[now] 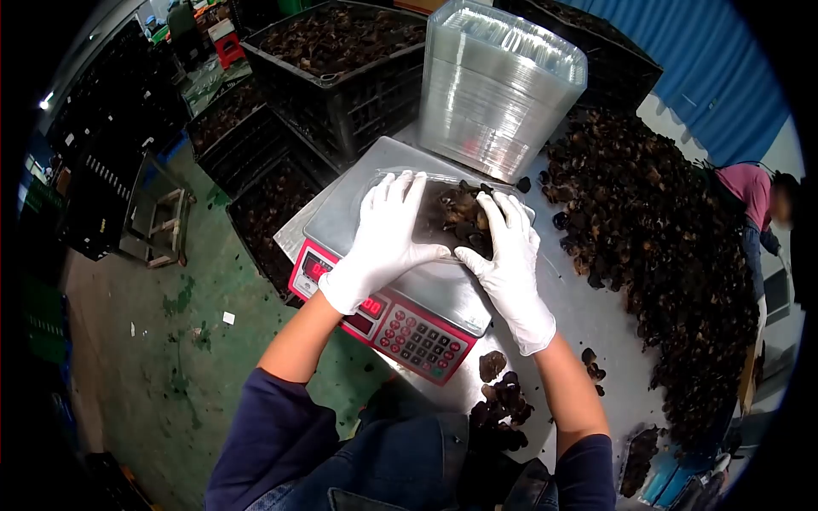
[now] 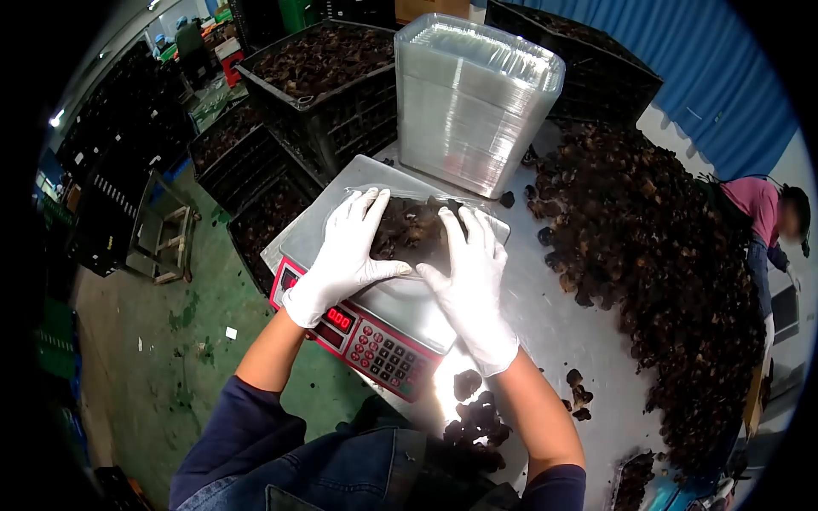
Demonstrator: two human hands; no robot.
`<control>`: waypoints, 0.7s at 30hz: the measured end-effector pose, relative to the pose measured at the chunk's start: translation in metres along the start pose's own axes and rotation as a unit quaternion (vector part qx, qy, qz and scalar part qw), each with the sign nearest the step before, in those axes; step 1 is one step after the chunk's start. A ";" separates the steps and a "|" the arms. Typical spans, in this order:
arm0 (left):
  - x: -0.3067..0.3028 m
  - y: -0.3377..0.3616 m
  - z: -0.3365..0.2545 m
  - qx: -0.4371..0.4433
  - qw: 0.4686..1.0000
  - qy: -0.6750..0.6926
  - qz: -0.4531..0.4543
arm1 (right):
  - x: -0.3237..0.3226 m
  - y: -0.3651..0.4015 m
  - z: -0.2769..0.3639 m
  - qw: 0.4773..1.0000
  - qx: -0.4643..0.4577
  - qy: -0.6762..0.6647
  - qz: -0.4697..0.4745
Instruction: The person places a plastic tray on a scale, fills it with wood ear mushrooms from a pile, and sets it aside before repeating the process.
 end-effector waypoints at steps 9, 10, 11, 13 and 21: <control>-0.070 0.011 0.042 -0.079 0.978 0.146 -0.125 | -0.059 0.014 -0.014 0.993 -0.005 -0.062 -0.096; -0.079 0.010 0.055 -0.099 0.967 0.173 -0.156 | -0.063 0.018 -0.021 0.988 0.022 -0.095 -0.116; -0.081 0.013 0.068 -0.146 0.949 0.208 -0.185 | -0.069 0.020 -0.022 0.979 0.063 -0.152 -0.123; -0.094 0.016 0.086 -0.190 0.936 0.226 -0.191 | -0.073 0.022 -0.029 0.953 0.118 -0.244 -0.132; -0.100 0.013 0.088 -0.179 0.944 0.209 -0.182 | -0.065 0.023 -0.053 0.946 0.139 -0.279 -0.091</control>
Point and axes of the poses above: each hand's wrist, its own y-axis away from the middle knuckle, its own x-axis out of the palm, z = x × y, the point moved 5 cm from there along -y, towards the middle knuckle, and after that the axes turned 13 degrees about -y, right-handed, at the moved point
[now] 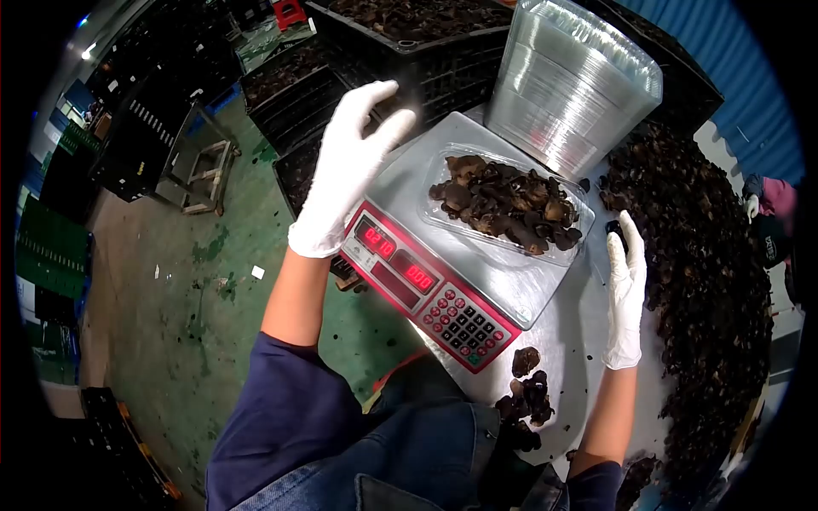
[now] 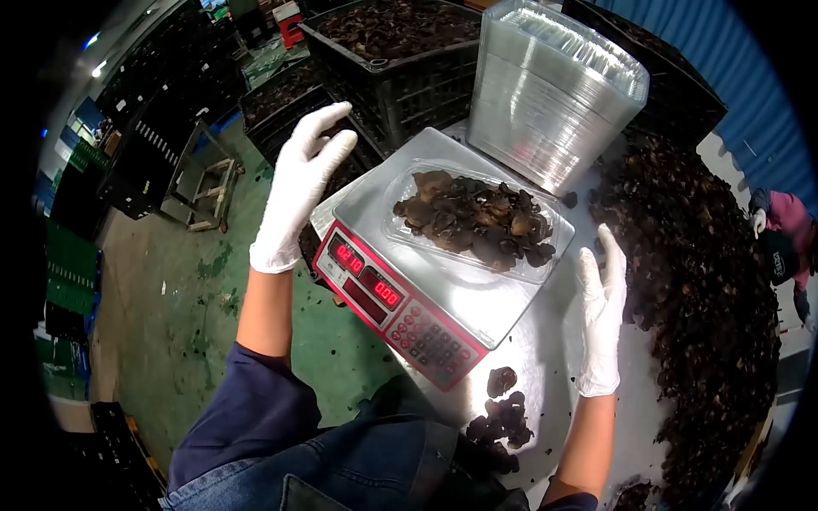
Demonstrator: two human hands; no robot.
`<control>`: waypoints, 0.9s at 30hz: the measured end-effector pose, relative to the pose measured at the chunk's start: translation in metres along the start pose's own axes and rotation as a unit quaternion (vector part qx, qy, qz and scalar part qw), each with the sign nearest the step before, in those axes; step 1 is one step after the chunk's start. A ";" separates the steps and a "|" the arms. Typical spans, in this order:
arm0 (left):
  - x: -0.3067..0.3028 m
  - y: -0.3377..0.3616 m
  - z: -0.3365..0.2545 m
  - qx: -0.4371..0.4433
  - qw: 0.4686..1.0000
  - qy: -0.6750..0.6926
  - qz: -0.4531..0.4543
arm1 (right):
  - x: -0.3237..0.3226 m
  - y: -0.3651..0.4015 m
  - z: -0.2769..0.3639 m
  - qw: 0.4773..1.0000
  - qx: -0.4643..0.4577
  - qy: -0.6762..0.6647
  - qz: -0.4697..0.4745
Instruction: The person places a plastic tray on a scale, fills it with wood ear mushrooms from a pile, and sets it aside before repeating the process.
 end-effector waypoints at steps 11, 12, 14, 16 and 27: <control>0.144 0.007 -0.086 0.272 0.917 -0.112 0.271 | 0.003 0.005 0.001 1.000 -0.008 0.014 -0.007; 0.153 0.004 -0.085 0.280 0.911 -0.122 0.277 | -0.005 0.004 -0.003 0.998 -0.035 0.058 -0.005; 0.157 -0.001 -0.083 0.295 0.913 -0.105 0.261 | -0.018 0.004 -0.007 0.993 -0.060 0.103 -0.006; 0.161 -0.010 -0.083 0.263 0.914 -0.102 0.290 | -0.026 0.007 -0.011 0.995 -0.045 0.085 -0.019; 0.088 0.052 -0.143 0.412 0.910 -0.032 -0.008 | -0.033 0.016 -0.010 0.999 -0.028 0.020 -0.031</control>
Point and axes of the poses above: each hand's wrist, its own y-axis away from the middle knuckle, its own x-axis out of the palm, z = x × y, the point moved 5 cm from there along -y, towards the middle knuckle, and after that the axes turned 13 degrees about -y, right-handed, at the moved point
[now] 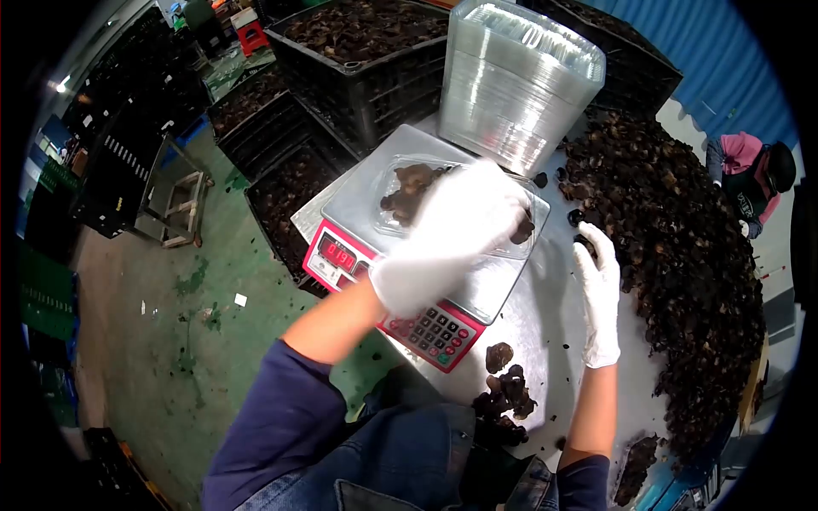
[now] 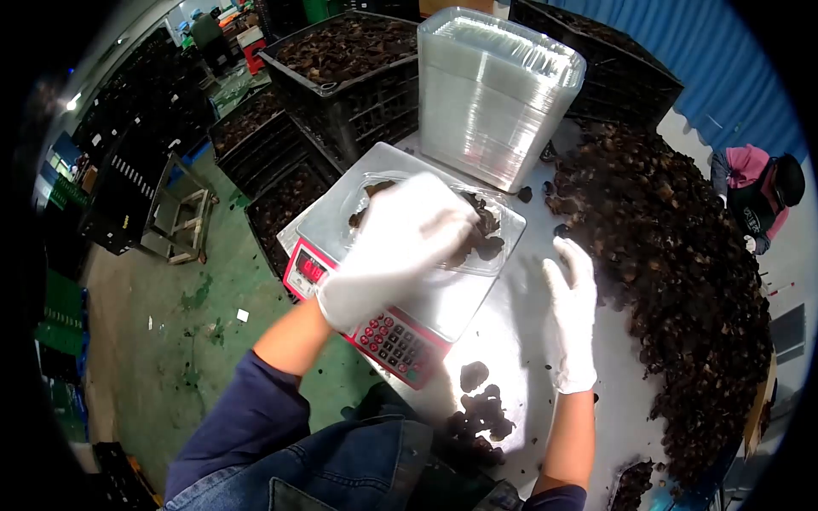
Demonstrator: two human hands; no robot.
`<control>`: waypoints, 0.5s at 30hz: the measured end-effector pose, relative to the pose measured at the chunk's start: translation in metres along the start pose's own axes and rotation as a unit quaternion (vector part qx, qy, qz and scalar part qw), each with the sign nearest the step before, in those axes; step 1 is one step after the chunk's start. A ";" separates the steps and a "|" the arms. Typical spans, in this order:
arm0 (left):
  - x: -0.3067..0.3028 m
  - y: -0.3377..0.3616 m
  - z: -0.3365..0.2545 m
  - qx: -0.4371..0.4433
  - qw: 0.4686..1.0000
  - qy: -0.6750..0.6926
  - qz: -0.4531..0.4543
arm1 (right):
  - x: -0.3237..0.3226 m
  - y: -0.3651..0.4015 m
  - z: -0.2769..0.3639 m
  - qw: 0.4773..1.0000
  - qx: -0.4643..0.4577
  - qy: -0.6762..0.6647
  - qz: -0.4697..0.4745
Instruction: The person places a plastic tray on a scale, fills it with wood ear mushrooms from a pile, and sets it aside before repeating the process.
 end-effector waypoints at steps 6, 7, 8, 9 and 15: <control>0.055 0.068 -0.143 -0.006 0.985 0.115 0.130 | -0.028 0.003 -0.016 0.998 0.045 -0.024 -0.038; 0.074 0.077 -0.154 -0.012 0.985 0.110 0.131 | -0.033 0.003 -0.023 0.999 0.037 0.008 -0.021; 0.097 0.084 -0.165 0.014 0.981 0.055 0.183 | -0.037 0.003 -0.025 0.999 0.029 0.042 -0.006; 0.118 0.094 -0.175 0.041 0.971 0.001 0.234 | -0.037 0.006 -0.027 0.999 0.031 0.010 0.000; 0.136 0.122 -0.182 0.075 0.904 -0.048 0.419 | -0.020 0.009 -0.026 0.996 0.082 0.004 0.024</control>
Point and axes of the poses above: each hand's wrist, its own y-axis away from the middle knuckle, its own x-axis out of the palm, z = x × y, the point moved 5 cm from there along -y, towards the middle knuckle, and after that the axes turned 13 degrees about -y, right-handed, at the moved point
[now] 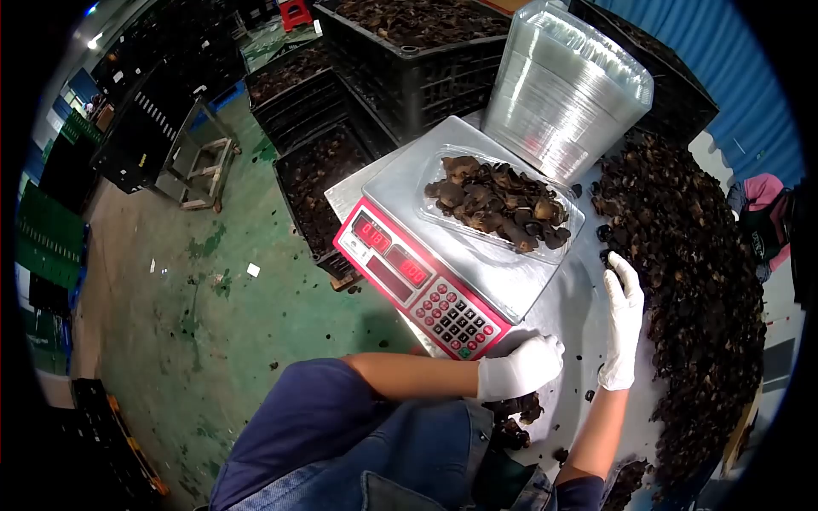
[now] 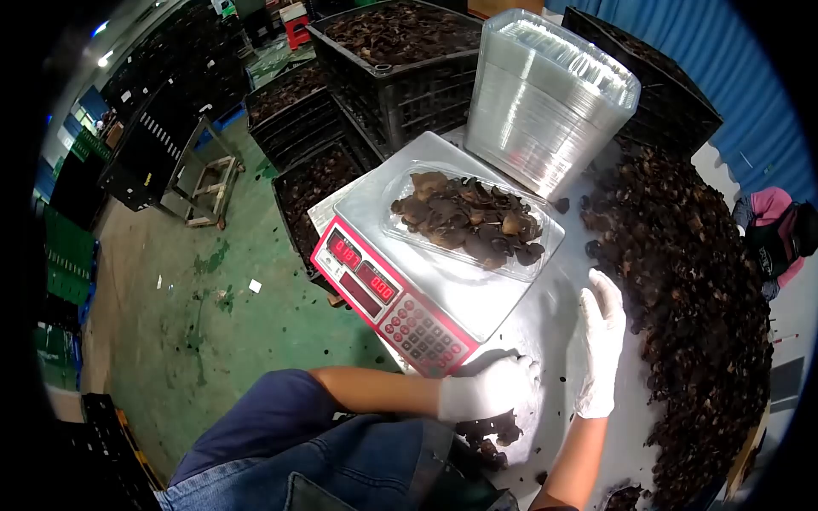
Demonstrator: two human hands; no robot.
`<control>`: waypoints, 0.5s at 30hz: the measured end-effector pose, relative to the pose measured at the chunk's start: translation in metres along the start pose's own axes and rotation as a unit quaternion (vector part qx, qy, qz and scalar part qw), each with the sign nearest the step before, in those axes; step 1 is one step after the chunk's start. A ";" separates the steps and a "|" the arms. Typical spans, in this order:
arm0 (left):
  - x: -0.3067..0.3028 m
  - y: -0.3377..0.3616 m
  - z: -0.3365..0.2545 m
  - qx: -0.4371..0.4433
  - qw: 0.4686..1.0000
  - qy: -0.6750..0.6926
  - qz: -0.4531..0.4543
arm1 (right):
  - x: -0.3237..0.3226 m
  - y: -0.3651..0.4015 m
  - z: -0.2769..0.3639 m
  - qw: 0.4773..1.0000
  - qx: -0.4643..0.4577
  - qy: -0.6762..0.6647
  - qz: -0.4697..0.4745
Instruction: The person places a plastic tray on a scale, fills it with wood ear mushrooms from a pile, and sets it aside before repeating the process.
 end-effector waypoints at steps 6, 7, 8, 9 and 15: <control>-0.104 0.061 0.136 -0.148 0.908 0.117 -0.373 | 0.031 -0.006 0.008 0.999 0.027 -0.033 0.026; -0.111 0.072 0.174 -0.239 0.932 0.049 -0.269 | 0.042 -0.007 0.013 0.996 0.040 -0.080 0.002; -0.100 0.097 0.196 -0.369 0.822 -0.012 -0.433 | 0.047 -0.012 0.007 0.993 0.033 -0.109 -0.008; -0.090 0.112 0.225 -0.428 0.812 -0.073 -0.390 | 0.053 -0.018 0.002 0.990 0.024 -0.136 -0.019; -0.025 0.119 0.287 -0.507 0.826 0.114 -0.220 | 0.096 -0.065 -0.043 0.995 0.082 -0.047 -0.040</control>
Point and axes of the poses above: each hand's wrist, its own y-axis away from the middle knuckle, its own x-axis out of the palm, z = x × y, the point moved 5 cm from there along -y, towards the middle knuckle, and after that the axes turned 13 degrees about -y, right-handed, at the moved point
